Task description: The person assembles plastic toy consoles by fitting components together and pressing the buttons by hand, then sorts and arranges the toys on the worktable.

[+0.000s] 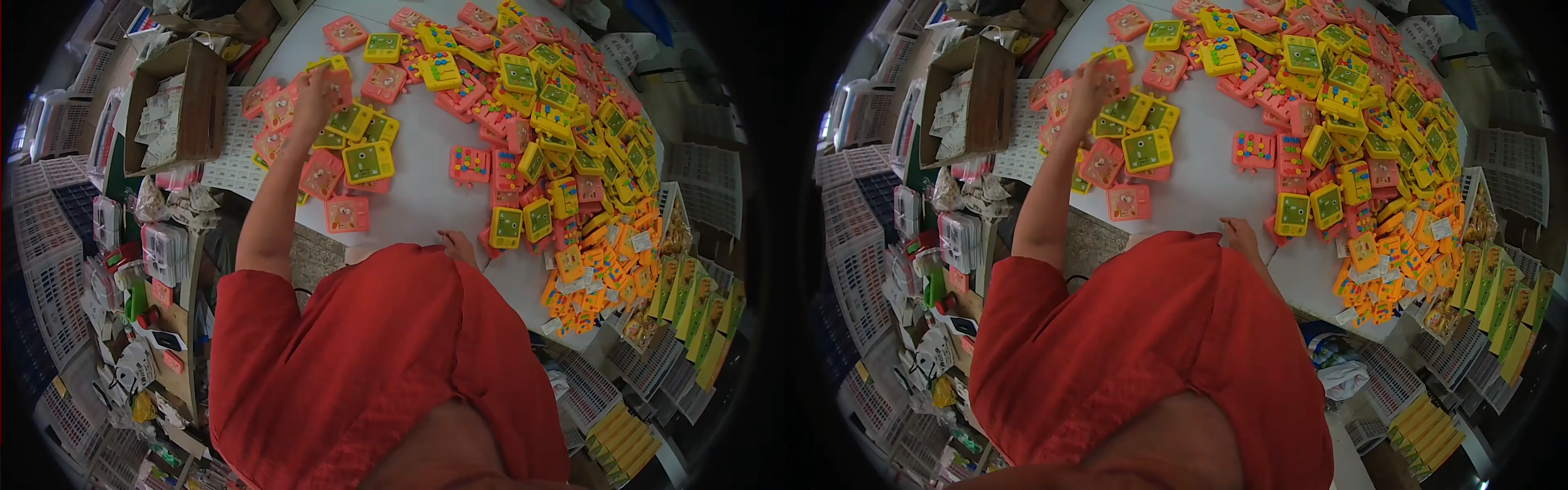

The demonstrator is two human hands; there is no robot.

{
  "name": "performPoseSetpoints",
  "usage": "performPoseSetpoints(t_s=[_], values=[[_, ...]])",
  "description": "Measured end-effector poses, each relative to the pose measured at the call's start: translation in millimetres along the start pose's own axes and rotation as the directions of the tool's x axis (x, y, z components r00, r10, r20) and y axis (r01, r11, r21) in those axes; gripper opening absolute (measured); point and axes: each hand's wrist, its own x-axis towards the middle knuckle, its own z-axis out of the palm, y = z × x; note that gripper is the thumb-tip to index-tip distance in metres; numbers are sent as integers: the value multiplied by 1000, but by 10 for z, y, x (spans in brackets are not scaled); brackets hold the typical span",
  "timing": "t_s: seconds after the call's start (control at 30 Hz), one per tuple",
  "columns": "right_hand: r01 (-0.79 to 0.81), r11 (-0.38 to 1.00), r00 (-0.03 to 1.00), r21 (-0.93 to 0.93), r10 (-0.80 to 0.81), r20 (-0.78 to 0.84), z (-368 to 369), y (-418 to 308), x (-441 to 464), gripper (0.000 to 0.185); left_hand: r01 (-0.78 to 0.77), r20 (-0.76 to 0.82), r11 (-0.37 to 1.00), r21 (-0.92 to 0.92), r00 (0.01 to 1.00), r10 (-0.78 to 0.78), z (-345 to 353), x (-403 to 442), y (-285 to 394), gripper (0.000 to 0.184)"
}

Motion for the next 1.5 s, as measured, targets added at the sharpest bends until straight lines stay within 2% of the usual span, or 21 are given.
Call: performPoseSetpoints(t_s=[0.07,0.13,0.17,0.23,0.33,0.43,0.5,0.6,0.73,0.83,0.9,0.97,1.0,1.07,1.17,1.23,1.27,1.33,1.37,1.43,1.5], values=[[18,997,997,-71,-13,72,70,110,35,25,35,-3,990,135,999,-35,-63,297,-128,56],[37,989,990,-143,-16,144,111,231,63,25,-49,-171,705,707,956,237,1,501,-196,54],[114,982,978,-152,-84,189,98,261,76,26,-53,-170,707,705,956,240,87,624,-208,54],[188,969,962,-162,-148,231,82,358,105,28,-266,-97,842,469,932,348,364,884,-207,53],[254,959,953,-126,-226,203,46,385,164,32,-211,-5,951,225,976,217,1022,1254,-401,62],[108,985,990,-133,-94,104,-106,144,171,33,17,-16,985,170,1000,-14,1433,1432,-412,78],[-66,992,998,110,65,20,-215,-2,185,31,255,-8,953,164,966,-258,1546,1425,-366,87],[-91,970,996,226,93,-1,-358,-182,294,29,368,21,930,9,930,-368,1584,1428,-365,86],[-142,910,990,390,127,65,-544,-482,544,32,362,47,932,6,931,-362,1337,1064,-196,89],[-223,799,975,558,177,136,-657,-768,756,36,147,-42,988,37,988,-146,1279,592,-256,83],[-235,741,972,629,187,142,-618,-910,905,39,370,263,783,-500,926,-270,1064,68,122,68],[-210,597,977,774,146,153,-525,-1089,1029,46,453,445,593,-666,879,-173,1235,-381,86,64],[-211,595,977,776,151,150,-477,-1205,1048,46,474,429,517,-713,878,-213,1290,-660,278,69],[-178,337,982,924,123,145,-408,-1389,1061,53,488,419,439,-755,873,-250,1316,-1111,570,73],[-177,529,981,830,165,104,-528,-1246,983,49,605,605,401,-688,783,-143,1280,-1388,697,88],[-143,663,990,735,94,107,-695,-1190,864,48,347,475,795,-498,876,-86,1207,-1465,709,98],[-97,776,992,624,25,123,-735,-1182,792,46,350,479,795,-496,874,-86,1153,-1488,714,98],[6,807,995,591,-63,77,-774,-1273,669,45,-254,220,961,-106,937,272,963,-1439,882,102],[111,827,987,551,-159,39,-790,-1302,610,44,-255,222,961,-109,936,274,927,-1442,929,102],[111,842,987,528,-157,42,-802,-1313,496,44,-53,559,950,-306,798,225,876,-1459,985,98],[117,854,986,507,-161,43,-822,-1345,391,45,-77,514,933,-350,817,260,847,-1518,997,87]])
